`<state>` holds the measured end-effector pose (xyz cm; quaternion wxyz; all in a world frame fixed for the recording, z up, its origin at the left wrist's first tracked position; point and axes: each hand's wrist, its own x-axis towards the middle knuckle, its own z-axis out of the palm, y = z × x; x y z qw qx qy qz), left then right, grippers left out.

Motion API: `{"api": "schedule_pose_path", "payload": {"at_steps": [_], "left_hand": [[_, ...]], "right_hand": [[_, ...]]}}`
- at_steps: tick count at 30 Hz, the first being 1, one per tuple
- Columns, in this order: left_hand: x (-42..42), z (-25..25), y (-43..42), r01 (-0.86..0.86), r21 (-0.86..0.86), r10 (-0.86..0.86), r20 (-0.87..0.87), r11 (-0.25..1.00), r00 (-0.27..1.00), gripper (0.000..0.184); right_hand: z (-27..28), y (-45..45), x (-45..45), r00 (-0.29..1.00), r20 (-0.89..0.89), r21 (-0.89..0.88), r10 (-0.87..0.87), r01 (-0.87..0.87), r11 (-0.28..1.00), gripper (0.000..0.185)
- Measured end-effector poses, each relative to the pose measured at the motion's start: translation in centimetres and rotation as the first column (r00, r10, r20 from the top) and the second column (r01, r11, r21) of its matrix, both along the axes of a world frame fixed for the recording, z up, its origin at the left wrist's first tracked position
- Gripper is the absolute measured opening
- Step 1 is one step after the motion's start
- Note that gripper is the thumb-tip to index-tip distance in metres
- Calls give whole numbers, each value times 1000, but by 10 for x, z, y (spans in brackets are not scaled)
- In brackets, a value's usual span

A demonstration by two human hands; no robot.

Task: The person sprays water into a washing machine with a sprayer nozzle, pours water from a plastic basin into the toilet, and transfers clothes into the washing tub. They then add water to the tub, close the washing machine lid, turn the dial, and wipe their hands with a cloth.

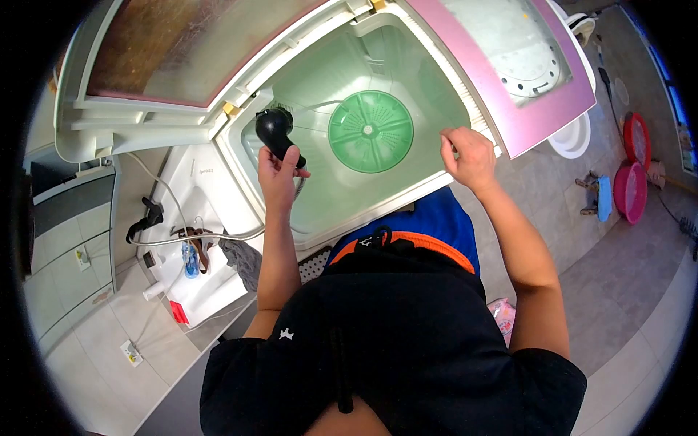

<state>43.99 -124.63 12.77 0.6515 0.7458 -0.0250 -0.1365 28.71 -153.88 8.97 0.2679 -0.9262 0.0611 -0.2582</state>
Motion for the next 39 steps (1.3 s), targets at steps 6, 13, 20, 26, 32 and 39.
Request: {"api": "schedule_pose_path", "payload": {"at_steps": [6,13,20,26,32,39], "left_hand": [[-1,8,-4,104,157,-93,-79,982,993,30],[1,0,1,88,125,-77,-89,988,993,28],[0,2,2,131,107,-115,-150,985,982,25],[-2,6,2,176,143,-146,-198,974,969,26],[-1,13,3,241,198,-186,-258,950,948,27],[-5,14,3,346,254,-261,-314,903,913,24]], "right_hand": [[1,1,0,1000,10,-1,-3,3,1000,6],[-1,0,0,1000,13,-19,-20,20,1000,4],[-2,0,-1,1000,12,-21,-21,22,1000,4],[-1,0,0,1000,4,-16,-20,20,1000,4],[0,1,0,1000,9,-26,-17,17,1000,4],[0,0,0,1000,8,-13,-2,2,1000,4]]}}
